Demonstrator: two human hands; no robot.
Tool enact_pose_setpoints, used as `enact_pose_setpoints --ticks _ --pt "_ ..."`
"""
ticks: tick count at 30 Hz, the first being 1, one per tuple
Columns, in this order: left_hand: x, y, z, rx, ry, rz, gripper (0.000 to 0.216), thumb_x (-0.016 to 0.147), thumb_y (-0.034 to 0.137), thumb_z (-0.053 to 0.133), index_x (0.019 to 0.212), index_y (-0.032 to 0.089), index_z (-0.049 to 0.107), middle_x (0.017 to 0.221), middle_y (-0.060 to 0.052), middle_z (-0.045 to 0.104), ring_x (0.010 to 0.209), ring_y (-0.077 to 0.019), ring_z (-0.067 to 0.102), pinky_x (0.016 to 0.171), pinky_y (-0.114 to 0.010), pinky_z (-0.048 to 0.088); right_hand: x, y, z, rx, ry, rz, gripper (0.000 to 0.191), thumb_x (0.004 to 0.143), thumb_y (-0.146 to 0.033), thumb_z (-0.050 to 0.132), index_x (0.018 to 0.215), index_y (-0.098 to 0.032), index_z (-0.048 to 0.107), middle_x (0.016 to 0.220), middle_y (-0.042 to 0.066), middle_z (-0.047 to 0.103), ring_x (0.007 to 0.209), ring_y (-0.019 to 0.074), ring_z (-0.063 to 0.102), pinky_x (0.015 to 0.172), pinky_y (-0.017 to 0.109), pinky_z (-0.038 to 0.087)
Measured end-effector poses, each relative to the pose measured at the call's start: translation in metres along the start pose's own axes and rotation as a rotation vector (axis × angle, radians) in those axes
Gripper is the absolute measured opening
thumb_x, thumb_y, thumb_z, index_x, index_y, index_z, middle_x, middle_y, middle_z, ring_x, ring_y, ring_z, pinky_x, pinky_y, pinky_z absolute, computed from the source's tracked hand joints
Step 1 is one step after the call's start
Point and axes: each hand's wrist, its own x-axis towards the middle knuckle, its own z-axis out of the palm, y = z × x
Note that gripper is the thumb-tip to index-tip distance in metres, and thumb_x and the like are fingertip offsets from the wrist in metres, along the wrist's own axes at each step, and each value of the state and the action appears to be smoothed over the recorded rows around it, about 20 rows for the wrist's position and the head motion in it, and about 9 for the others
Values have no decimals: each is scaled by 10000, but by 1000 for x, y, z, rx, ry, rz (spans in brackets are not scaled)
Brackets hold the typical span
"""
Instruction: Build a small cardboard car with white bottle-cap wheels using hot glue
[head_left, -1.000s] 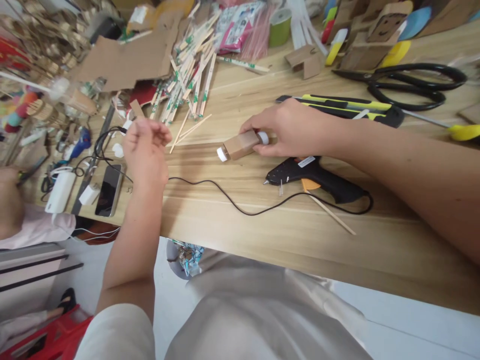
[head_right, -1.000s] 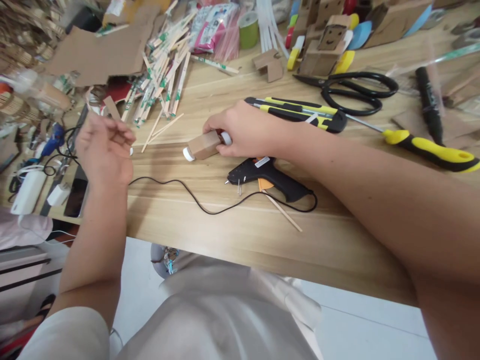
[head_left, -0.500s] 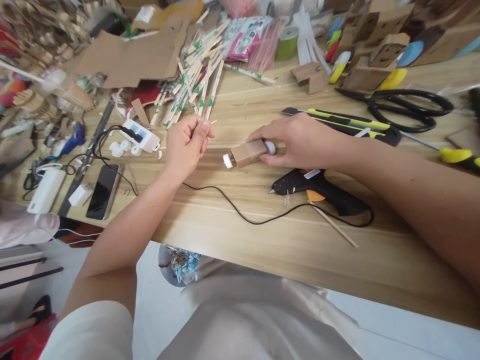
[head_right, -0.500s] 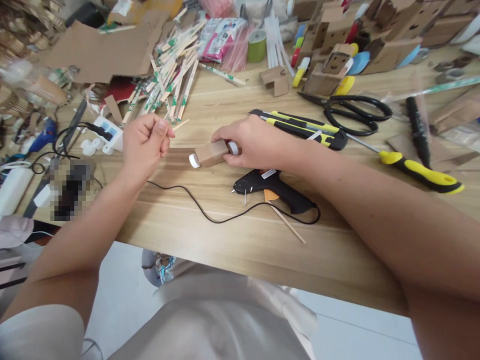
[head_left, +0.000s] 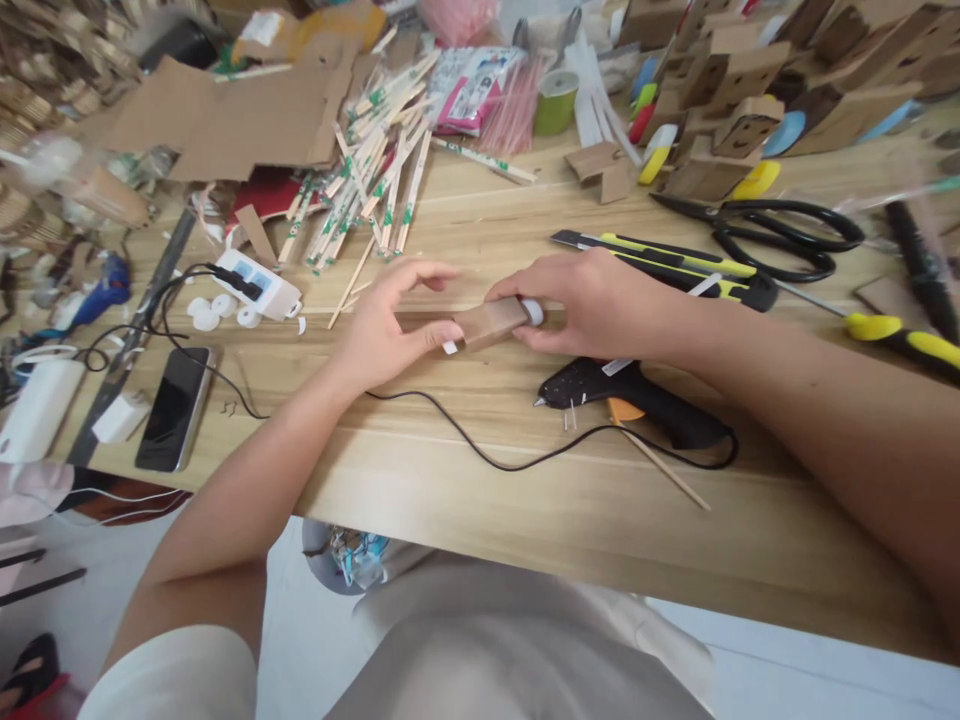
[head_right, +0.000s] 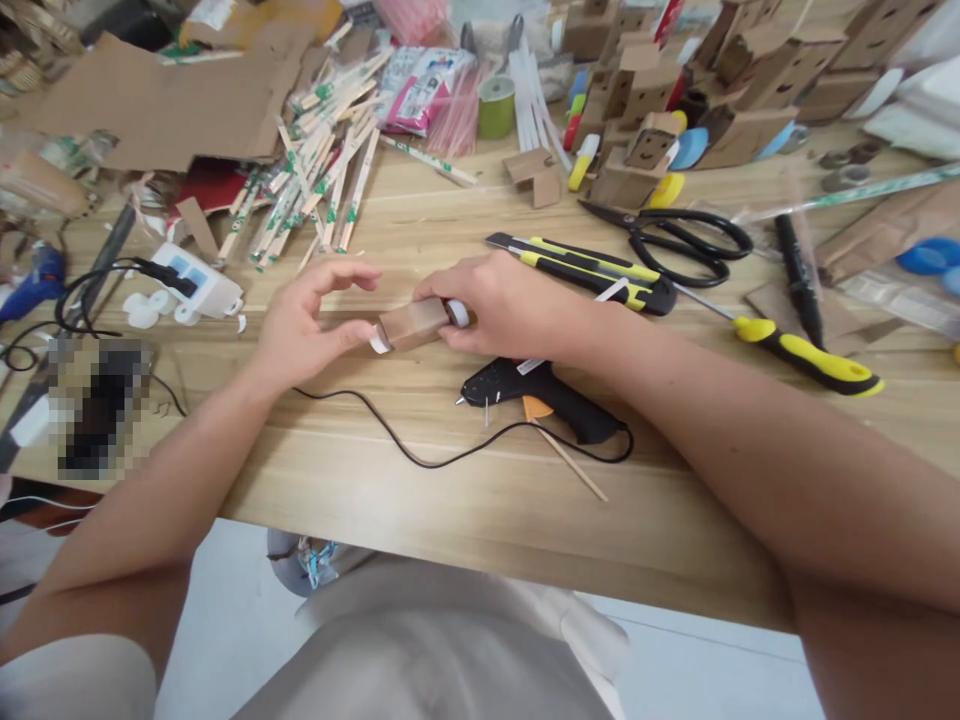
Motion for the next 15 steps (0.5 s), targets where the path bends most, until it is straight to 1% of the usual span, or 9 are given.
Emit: enact_pose_setpoints --ticks 2,4,6,8,11,15 --pt "-6 9 3 91 -89 24 517 788 485 860 1224 276 676 1188 -62 769 1119 -285 718 1043 -460 551 0 -3 -1 4 -4 1 415 811 -173 598 1173 -305 754 986 9 812 882 251 751 844 359 567" --pt "-10 17 9 177 -116 30 490 799 381 840 1246 280 665 1200 -59 766 1133 -298 713 1065 -486 527 0 -5 -2 9 -17 5 410 824 -175 583 1183 -280 751 1022 26 816 907 246 750 862 353 566" --pt "-12 22 17 232 -103 35 449 808 292 793 1236 272 656 1184 -61 764 1126 -304 712 1065 -496 516 0 -7 -3 8 -32 17 409 837 -190 571 1200 -254 748 1043 43 817 919 244 751 869 350 565" --pt "-12 22 24 256 -80 35 428 806 248 755 1220 258 646 1163 -66 762 1108 -306 711 1044 -494 521 0 -8 -4 -3 -42 32 422 844 -198 563 1224 -234 744 1050 57 816 933 250 752 874 355 564" --pt "-13 20 30 272 -58 29 419 807 229 725 1215 250 634 1172 -75 759 1108 -307 707 1028 -490 524 0 -9 -5 -25 -53 37 439 849 -193 552 1243 -206 745 1063 85 817 963 267 752 889 376 559" --pt "-14 20 29 269 -47 46 419 803 223 735 1211 246 642 1183 -79 768 1123 -312 709 1048 -501 520 0 -8 -4 -46 -49 30 457 853 -209 541 1263 -186 742 1073 108 816 969 282 753 887 399 562"
